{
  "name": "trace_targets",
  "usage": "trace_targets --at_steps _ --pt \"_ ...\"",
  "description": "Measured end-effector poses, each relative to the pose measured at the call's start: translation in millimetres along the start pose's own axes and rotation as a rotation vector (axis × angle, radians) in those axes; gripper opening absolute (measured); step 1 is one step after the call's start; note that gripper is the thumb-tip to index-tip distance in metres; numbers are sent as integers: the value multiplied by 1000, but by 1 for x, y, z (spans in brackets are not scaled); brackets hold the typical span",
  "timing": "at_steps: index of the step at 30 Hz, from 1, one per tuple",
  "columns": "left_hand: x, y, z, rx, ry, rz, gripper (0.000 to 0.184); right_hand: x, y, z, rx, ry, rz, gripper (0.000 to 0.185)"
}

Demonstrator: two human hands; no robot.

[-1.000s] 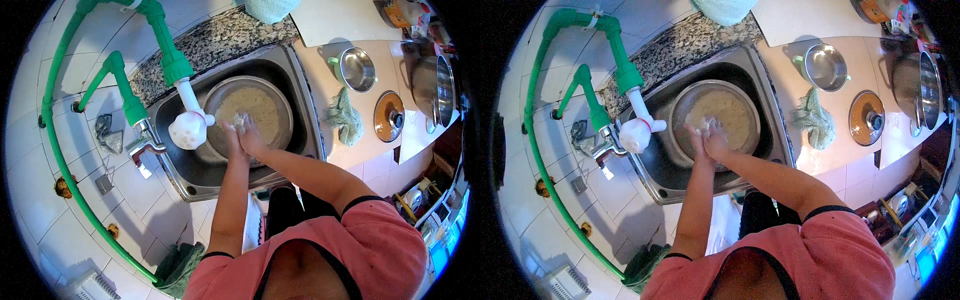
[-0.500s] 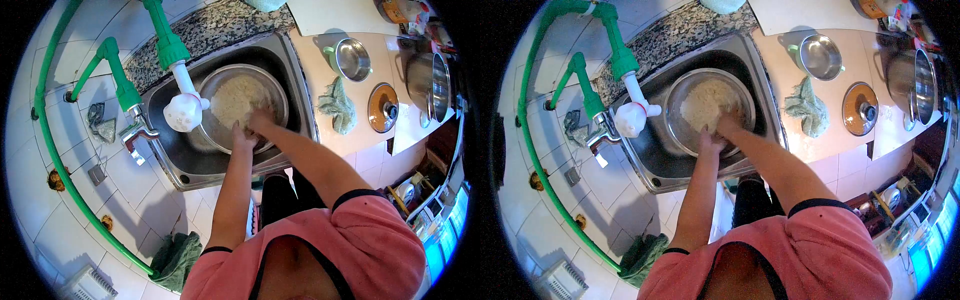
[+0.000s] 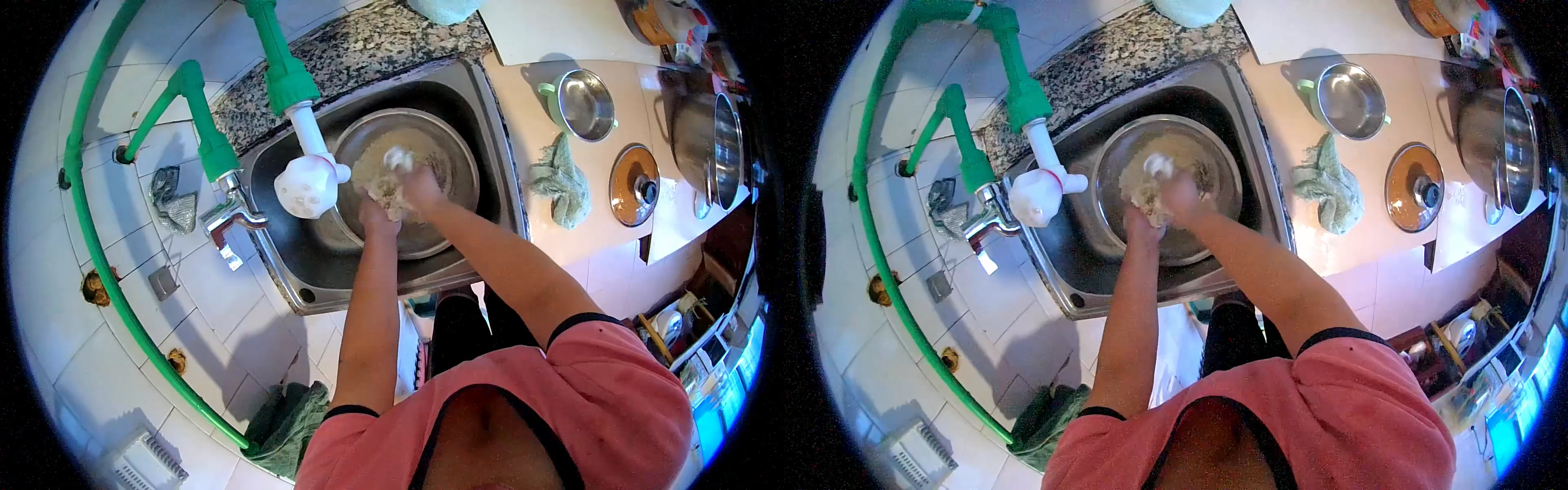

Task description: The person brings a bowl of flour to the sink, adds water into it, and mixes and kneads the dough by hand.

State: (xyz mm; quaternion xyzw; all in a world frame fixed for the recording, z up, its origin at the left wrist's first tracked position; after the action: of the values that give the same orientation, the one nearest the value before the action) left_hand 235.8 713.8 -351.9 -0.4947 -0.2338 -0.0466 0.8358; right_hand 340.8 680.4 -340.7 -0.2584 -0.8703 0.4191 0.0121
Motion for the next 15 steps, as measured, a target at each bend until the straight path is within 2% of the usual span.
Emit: trace_targets --at_steps 1,2,4,5,7,8,10,14,15 --pt "14 -13 5 12 -135 -86 38 -2 7 12 140 164 136 41" --pt "20 -21 9 15 -135 -86 38 -10 -1 2 138 164 134 41" --pt "25 -31 10 -79 -116 -45 33 -23 -32 -26 379 795 -62 40" --pt "14 -26 5 -75 -118 -47 33 -17 -36 -15 376 794 -65 40" --pt "-14 -12 2 157 231 89 32 -8 -38 -12 -177 292 -28 42" --pt "-20 -12 -2 157 228 92 32 -6 -38 -6 -175 289 -31 42" --pt "-5 -20 1 225 349 34 28 -4 -43 -20 -446 -316 -17 41" --pt "-8 -25 3 237 508 89 27 -10 -43 -44 -313 -295 -46 41" --pt "-21 -23 2 158 425 181 27 -14 -40 -56 -284 -461 -106 40"
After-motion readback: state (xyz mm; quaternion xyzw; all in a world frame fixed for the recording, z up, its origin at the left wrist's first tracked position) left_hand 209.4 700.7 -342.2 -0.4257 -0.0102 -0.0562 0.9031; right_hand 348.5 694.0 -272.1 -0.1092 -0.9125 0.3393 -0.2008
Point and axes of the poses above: each hand's wrist, its own y-axis towards the middle knuckle, its own x-axis out of the palm, z = x × y, the point moved 4 cm from there along y, towards the middle knuckle, and after that the axes turned 1 degree about -x, right-handed, at the moved point
